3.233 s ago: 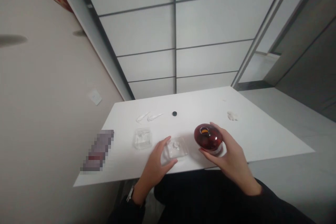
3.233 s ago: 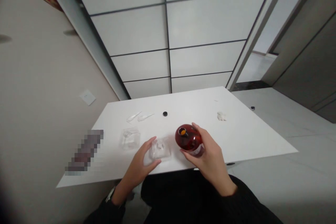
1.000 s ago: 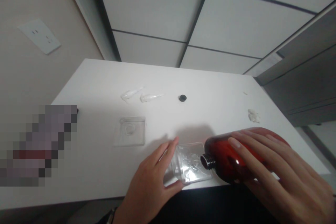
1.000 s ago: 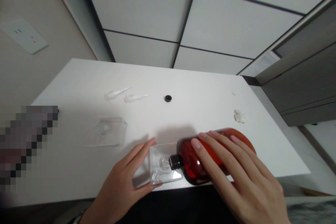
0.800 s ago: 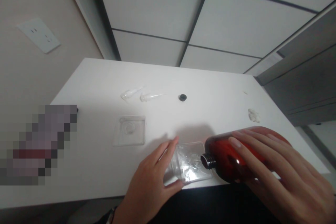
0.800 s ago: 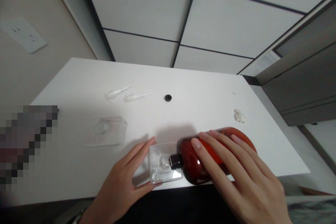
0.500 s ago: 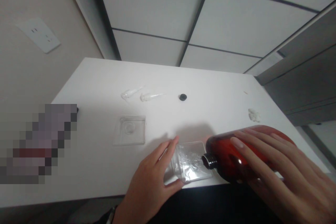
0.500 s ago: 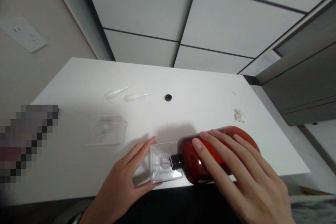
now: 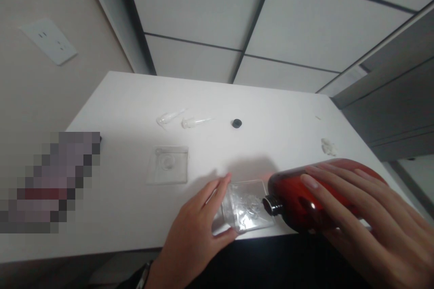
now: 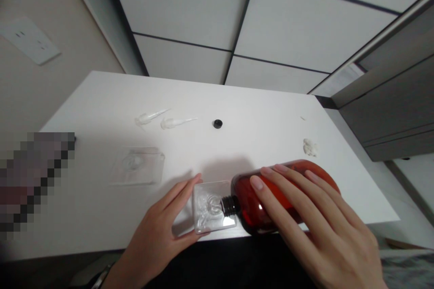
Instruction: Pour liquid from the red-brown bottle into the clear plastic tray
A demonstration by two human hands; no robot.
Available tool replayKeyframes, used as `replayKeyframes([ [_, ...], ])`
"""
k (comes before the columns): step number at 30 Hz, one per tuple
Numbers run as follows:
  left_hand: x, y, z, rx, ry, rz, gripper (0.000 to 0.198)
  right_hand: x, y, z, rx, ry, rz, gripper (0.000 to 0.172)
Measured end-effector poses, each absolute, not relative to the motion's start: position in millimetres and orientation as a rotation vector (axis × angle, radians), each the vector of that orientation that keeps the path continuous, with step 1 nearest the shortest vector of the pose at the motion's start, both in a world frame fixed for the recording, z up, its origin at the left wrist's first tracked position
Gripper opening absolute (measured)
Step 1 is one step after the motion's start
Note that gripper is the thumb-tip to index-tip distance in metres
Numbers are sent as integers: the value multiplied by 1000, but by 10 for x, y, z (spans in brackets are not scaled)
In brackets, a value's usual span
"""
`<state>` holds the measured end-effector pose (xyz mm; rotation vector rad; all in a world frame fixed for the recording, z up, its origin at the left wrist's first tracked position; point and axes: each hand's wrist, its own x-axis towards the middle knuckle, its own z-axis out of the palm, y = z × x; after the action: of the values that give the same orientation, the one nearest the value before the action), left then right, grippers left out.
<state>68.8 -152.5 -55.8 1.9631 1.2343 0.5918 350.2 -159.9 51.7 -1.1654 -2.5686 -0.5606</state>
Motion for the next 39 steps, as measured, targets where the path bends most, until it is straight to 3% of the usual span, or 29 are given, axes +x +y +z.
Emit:
replayKeyframes([
  [39, 704, -1532, -544, 1946, 1231, 608, 102, 3691, -1662, 508, -1255, -2557, -555, 94],
])
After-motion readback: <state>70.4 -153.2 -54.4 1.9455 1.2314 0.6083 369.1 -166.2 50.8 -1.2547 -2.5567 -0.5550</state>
